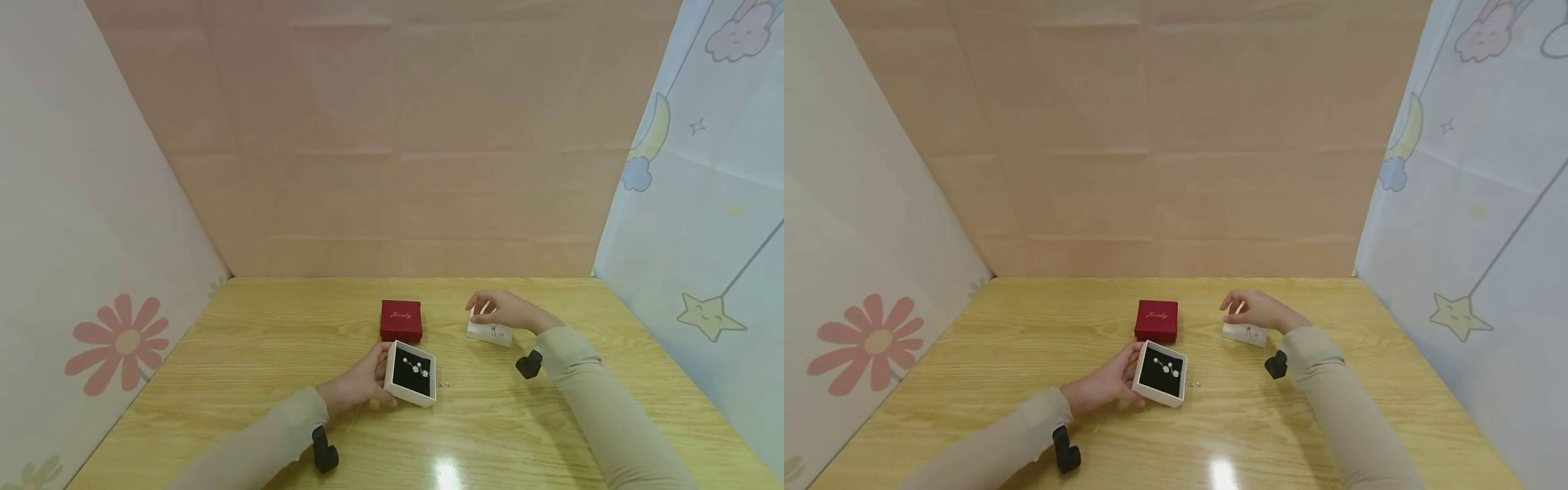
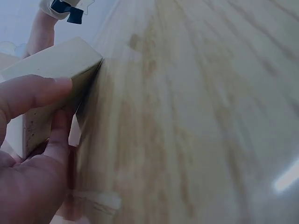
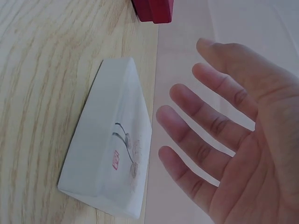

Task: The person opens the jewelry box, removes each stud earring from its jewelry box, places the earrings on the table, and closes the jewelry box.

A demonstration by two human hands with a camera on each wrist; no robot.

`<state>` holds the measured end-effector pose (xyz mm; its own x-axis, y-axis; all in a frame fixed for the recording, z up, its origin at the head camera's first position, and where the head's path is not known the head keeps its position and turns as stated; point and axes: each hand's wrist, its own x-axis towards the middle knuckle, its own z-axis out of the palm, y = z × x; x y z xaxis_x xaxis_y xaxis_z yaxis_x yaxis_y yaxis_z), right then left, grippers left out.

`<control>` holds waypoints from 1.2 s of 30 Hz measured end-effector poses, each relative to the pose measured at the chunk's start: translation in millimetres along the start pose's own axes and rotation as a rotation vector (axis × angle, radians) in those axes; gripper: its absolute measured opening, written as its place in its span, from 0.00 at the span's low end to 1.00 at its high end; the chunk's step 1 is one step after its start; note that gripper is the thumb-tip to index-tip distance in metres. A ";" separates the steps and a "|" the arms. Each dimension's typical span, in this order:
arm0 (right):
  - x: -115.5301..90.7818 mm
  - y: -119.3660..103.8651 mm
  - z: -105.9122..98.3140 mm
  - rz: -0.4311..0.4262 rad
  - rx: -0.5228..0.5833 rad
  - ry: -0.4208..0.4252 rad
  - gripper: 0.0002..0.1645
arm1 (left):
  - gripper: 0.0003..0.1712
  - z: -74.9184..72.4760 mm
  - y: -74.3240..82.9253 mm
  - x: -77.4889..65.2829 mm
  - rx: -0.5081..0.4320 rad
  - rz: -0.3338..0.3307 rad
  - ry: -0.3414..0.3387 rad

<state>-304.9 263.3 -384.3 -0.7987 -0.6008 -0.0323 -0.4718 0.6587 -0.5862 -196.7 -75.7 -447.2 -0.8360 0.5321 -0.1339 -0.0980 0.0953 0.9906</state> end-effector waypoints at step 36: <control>-0.8 8.4 -2.2 0.012 -0.009 -0.017 0.20 | 0.54 -12.6 8.9 -11.3 0.259 -0.011 -0.053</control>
<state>-309.1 270.3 -387.4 -0.7977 -0.6008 -0.0531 -0.4657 0.6695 -0.5787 -195.0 -91.4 -436.6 -0.8055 0.5725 -0.1528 0.0398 0.3096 0.9500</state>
